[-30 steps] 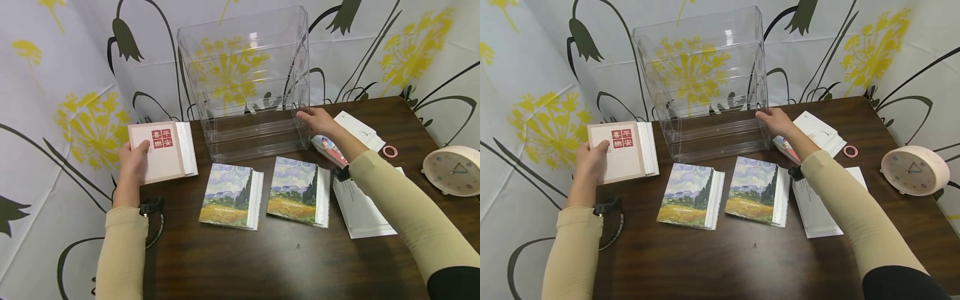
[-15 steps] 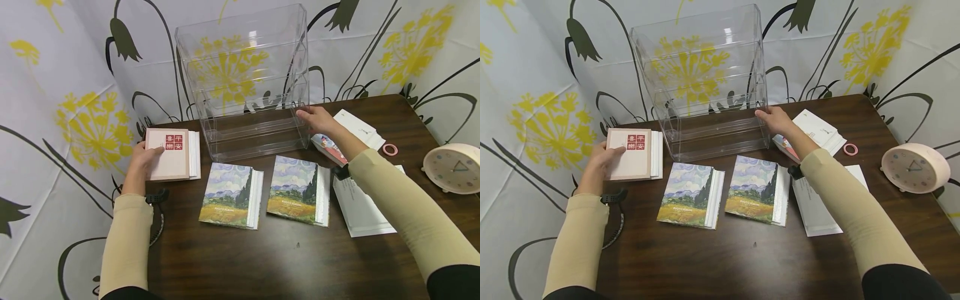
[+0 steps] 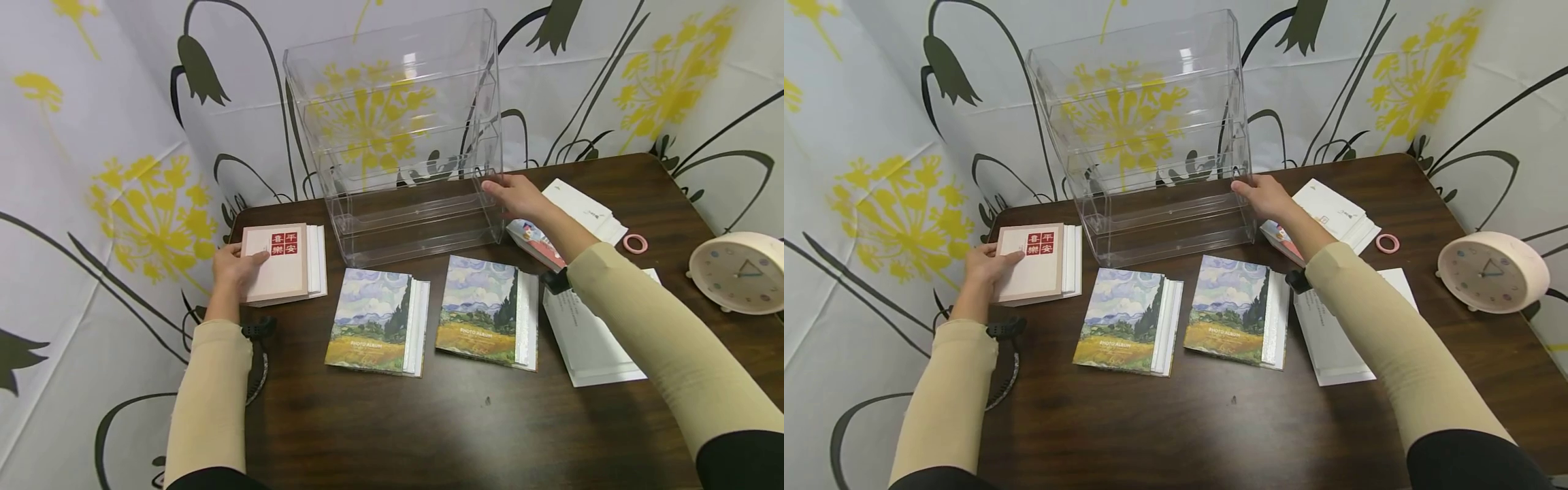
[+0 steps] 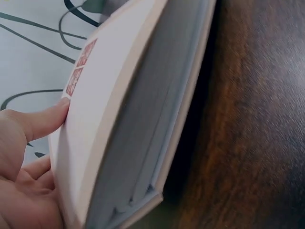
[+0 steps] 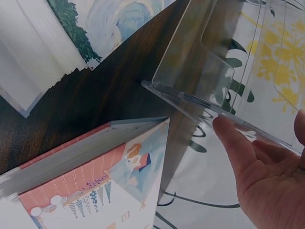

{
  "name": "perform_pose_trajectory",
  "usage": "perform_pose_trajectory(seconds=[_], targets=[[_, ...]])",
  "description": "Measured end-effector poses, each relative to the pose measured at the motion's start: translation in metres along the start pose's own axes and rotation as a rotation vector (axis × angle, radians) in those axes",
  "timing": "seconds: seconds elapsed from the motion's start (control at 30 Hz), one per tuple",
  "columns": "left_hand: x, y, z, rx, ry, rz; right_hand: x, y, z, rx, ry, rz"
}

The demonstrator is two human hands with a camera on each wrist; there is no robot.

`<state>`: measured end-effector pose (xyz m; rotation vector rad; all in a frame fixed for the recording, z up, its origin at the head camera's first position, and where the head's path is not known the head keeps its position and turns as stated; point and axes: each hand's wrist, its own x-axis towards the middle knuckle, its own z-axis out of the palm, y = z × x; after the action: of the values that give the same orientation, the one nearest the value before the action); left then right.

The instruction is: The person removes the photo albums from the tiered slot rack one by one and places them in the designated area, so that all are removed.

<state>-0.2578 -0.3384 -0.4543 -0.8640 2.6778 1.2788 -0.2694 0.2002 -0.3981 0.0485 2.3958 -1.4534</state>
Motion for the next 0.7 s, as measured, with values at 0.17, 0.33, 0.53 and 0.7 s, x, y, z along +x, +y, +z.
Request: perform_pose_trajectory(seconds=[0.17,0.33,0.53,0.7], targets=[[0.004,-0.005,0.003,-0.013,0.018,-0.022,-0.001,-0.001,0.000,-0.010,0.000,0.005],[0.003,-0.010,0.003,-0.045,0.025,-0.027,0.000,0.000,0.000,-0.006,-0.003,0.003],[-0.002,-0.014,-0.003,-0.053,0.012,0.032,0.000,0.001,0.001,-0.017,0.003,-0.011],[-0.009,-0.008,-0.010,-0.016,0.107,0.140,0.002,0.002,0.001,-0.041,0.016,-0.030]])
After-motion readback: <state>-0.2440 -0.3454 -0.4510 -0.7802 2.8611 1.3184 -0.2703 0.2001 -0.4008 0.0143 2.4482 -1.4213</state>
